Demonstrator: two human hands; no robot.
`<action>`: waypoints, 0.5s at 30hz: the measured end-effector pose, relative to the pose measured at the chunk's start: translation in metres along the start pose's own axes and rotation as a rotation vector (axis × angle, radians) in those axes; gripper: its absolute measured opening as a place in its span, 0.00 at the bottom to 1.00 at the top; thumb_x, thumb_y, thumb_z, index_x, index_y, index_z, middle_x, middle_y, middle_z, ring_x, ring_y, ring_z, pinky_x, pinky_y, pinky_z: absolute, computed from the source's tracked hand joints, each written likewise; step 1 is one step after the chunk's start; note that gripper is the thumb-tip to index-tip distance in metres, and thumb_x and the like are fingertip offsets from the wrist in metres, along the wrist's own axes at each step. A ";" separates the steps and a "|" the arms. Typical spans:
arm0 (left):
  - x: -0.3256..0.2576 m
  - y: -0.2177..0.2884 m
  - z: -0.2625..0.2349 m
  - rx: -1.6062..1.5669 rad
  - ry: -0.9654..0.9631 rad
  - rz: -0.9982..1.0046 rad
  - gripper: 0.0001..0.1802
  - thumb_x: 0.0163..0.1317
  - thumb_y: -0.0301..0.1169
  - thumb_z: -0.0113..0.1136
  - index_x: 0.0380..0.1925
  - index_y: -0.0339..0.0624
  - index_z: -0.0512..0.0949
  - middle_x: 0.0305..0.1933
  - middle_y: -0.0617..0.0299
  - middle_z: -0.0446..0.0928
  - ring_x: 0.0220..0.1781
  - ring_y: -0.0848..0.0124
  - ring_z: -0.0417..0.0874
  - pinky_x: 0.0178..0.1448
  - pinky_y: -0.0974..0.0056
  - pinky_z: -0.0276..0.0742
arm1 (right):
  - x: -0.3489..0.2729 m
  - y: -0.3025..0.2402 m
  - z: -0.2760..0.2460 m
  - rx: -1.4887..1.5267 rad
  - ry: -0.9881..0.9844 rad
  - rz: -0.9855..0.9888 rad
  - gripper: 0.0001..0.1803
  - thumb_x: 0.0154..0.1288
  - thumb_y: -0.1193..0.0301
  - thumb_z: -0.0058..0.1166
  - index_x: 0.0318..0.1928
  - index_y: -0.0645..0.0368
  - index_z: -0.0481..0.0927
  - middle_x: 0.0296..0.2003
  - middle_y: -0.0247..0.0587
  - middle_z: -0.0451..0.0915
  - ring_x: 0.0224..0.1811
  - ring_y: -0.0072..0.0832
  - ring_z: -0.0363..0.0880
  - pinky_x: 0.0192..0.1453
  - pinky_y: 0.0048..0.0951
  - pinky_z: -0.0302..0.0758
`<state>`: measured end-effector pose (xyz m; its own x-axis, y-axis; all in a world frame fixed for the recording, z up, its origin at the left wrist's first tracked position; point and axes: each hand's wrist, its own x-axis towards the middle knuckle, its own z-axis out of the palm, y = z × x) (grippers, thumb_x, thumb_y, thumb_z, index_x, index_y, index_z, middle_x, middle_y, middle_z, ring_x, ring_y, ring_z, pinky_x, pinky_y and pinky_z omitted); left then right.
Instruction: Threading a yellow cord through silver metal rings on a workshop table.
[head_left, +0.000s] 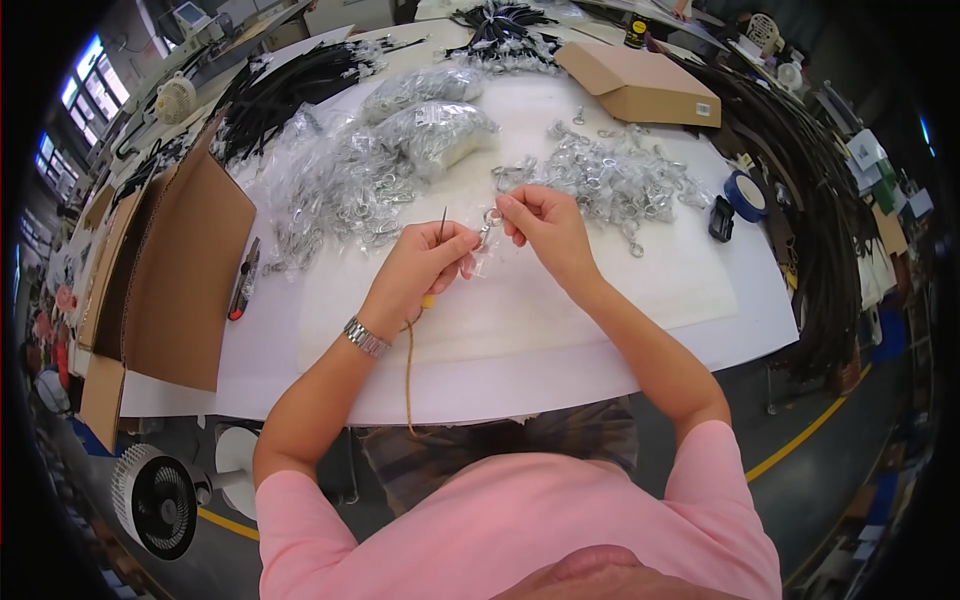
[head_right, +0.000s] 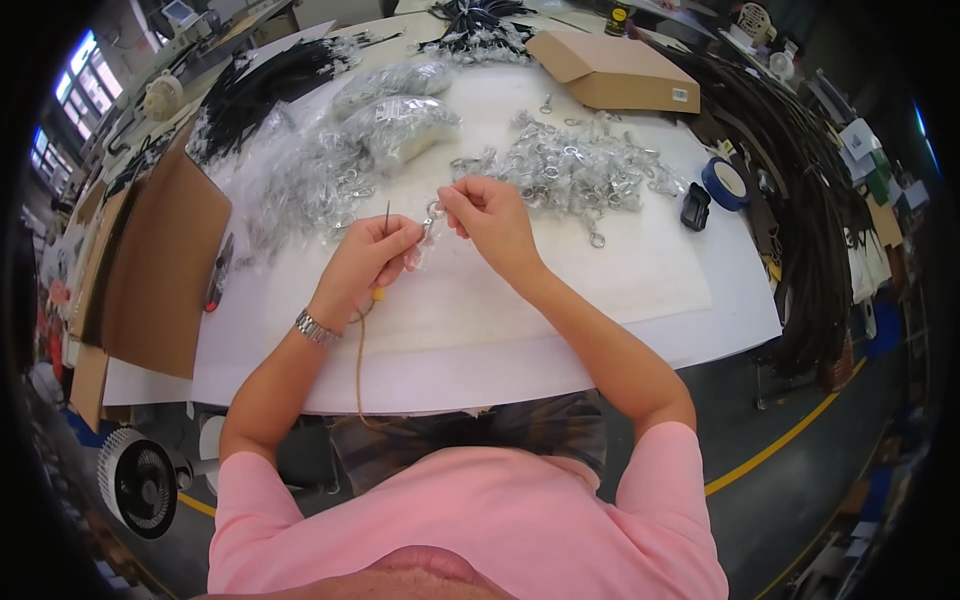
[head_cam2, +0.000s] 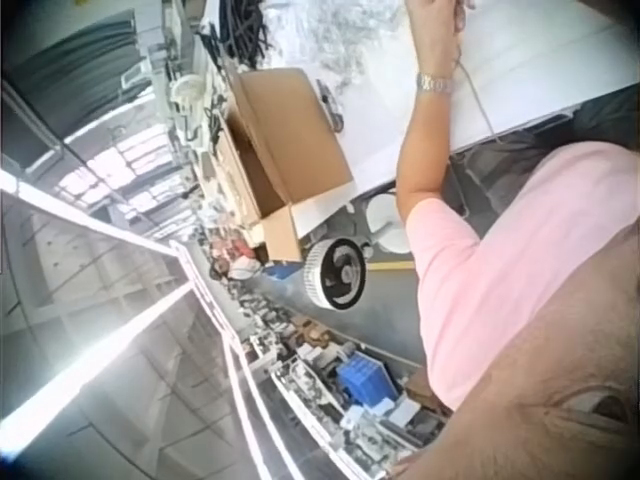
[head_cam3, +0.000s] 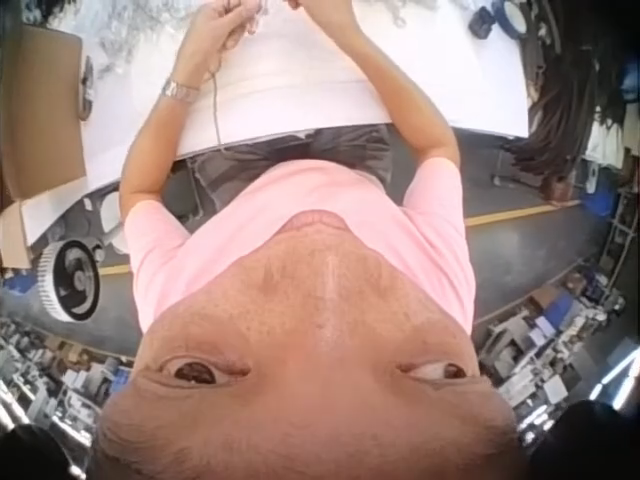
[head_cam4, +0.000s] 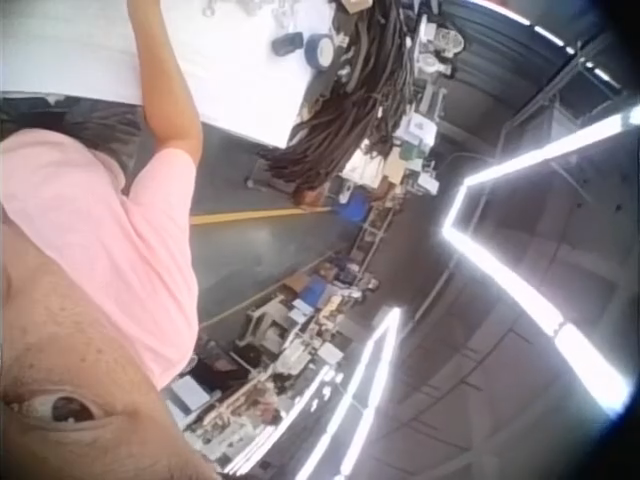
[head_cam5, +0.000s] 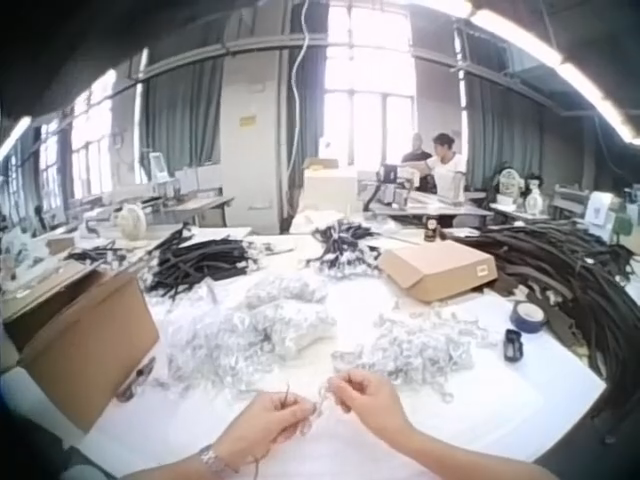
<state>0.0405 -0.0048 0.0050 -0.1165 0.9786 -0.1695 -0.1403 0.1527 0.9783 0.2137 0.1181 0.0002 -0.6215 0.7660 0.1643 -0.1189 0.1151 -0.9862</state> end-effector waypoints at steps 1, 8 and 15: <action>0.000 -0.003 0.000 0.001 -0.002 -0.002 0.11 0.75 0.36 0.62 0.39 0.37 0.81 0.28 0.65 0.80 0.15 0.87 0.62 0.18 0.77 0.53 | -0.001 0.000 0.000 -0.067 0.026 -0.034 0.11 0.71 0.68 0.63 0.35 0.64 0.84 0.23 0.30 0.80 0.25 0.15 0.74 0.30 0.20 0.71; -0.001 -0.007 0.001 -0.175 -0.183 -0.030 0.12 0.75 0.35 0.61 0.41 0.36 0.80 0.34 0.60 0.83 0.15 0.87 0.62 0.19 0.78 0.53 | -0.009 -0.013 0.009 -0.334 0.174 -0.270 0.12 0.72 0.66 0.63 0.37 0.64 0.86 0.23 0.29 0.79 0.25 0.15 0.73 0.33 0.20 0.72; 0.001 -0.004 0.004 -0.084 -0.055 0.048 0.10 0.74 0.35 0.62 0.42 0.37 0.80 0.33 0.63 0.83 0.15 0.88 0.61 0.19 0.78 0.51 | -0.002 -0.012 0.004 0.075 0.018 0.216 0.17 0.76 0.57 0.60 0.46 0.60 0.87 0.34 0.29 0.83 0.37 0.16 0.79 0.40 0.22 0.79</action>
<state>0.0448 -0.0043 0.0017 -0.0713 0.9909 -0.1140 -0.2183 0.0960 0.9711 0.2132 0.1121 0.0113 -0.6250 0.7789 -0.0517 -0.0424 -0.1000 -0.9941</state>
